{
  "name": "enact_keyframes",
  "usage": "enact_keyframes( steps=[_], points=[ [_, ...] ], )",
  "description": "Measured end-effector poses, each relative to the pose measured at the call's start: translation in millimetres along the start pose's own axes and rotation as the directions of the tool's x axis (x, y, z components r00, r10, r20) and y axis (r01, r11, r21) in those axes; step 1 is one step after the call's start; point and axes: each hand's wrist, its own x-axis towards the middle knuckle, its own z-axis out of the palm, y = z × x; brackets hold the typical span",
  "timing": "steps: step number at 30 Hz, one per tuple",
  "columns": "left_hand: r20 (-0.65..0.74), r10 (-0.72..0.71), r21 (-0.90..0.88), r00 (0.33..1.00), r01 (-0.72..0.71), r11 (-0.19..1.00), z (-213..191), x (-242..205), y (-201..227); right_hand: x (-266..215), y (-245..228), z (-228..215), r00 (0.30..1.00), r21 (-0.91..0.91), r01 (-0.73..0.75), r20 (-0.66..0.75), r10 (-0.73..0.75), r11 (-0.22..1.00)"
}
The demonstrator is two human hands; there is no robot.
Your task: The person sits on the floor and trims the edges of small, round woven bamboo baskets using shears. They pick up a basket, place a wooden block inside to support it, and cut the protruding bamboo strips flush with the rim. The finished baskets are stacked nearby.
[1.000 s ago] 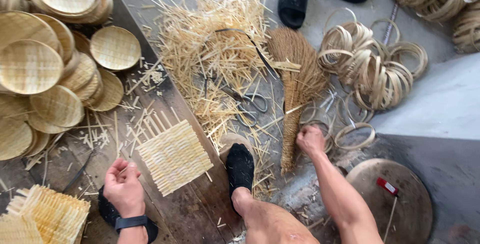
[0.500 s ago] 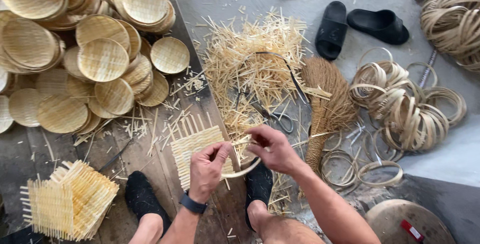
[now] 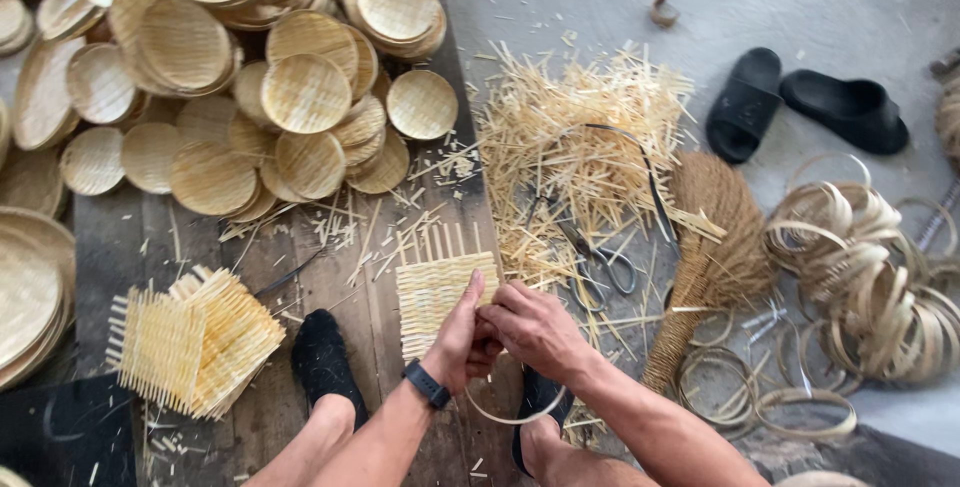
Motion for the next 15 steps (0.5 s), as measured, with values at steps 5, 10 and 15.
enact_keyframes(
  steps=[5,10,15],
  points=[
    [-0.146,0.069,-0.176,0.987,-0.095,0.980,-4.8,5.5,-13.5,-5.6,-4.7,21.0,0.995,-0.033,-0.090,0.037,0.091,0.995],
    [-0.070,0.124,-0.177,0.990,-0.134,0.975,-15.5,10.7,-15.4,-6.2,-6.1,28.8,0.974,0.058,-0.226,0.013,0.225,0.972],
    [-0.074,0.476,-0.254,0.876,-0.478,0.841,-51.3,13.4,-4.2,2.4,16.8,30.2,0.551,0.708,-0.671,0.281,0.786,0.218]
  ],
)
